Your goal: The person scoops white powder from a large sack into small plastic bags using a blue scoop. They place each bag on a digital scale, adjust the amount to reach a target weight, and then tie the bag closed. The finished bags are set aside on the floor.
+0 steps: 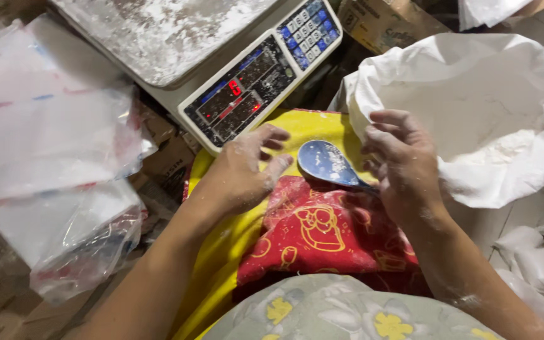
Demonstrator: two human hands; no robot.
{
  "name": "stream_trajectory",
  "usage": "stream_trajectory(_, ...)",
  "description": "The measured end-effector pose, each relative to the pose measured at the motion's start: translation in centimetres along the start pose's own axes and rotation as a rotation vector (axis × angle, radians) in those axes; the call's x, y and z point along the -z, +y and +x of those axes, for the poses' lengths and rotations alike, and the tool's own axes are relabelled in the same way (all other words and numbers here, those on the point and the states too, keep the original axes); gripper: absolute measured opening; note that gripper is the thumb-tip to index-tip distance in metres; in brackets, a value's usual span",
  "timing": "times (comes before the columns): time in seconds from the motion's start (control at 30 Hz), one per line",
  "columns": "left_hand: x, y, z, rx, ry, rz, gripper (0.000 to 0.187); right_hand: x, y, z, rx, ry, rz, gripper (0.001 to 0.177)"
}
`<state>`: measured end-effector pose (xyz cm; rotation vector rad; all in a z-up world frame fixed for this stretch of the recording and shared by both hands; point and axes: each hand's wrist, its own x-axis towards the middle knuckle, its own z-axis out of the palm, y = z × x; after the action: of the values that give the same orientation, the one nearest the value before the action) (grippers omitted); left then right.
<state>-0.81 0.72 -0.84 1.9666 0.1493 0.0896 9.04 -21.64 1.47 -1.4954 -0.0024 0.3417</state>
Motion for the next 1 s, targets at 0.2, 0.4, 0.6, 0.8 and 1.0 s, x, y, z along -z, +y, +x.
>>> stream_trajectory(0.2,2.6,-2.6,-2.2,-0.106,0.805,0.510,0.035,-6.5,-0.3,0.1,-0.108,-0.465,-0.177,0.027)
stream_trajectory(0.4,7.9,-5.4,-2.8,0.200,0.949,0.864,0.053,-14.7,1.5,1.4,-0.099,-0.829,-0.311,0.036)
stream_trajectory(0.6,11.2,-7.5,-4.3,0.228,0.881,0.673,0.016,-23.1,5.4,3.4,-0.229,-0.796,-0.224,0.035)
stream_trajectory(0.8,12.2,-7.3,-5.1,0.240,0.903,0.516,0.011,-28.2,6.7,4.2,-0.456,-0.683,-0.193,0.028)
stream_trajectory(1.0,12.7,-6.9,-6.0,0.213,0.895,0.525,0.014,-29.8,6.5,4.5,-0.372,-0.695,-0.105,0.017)
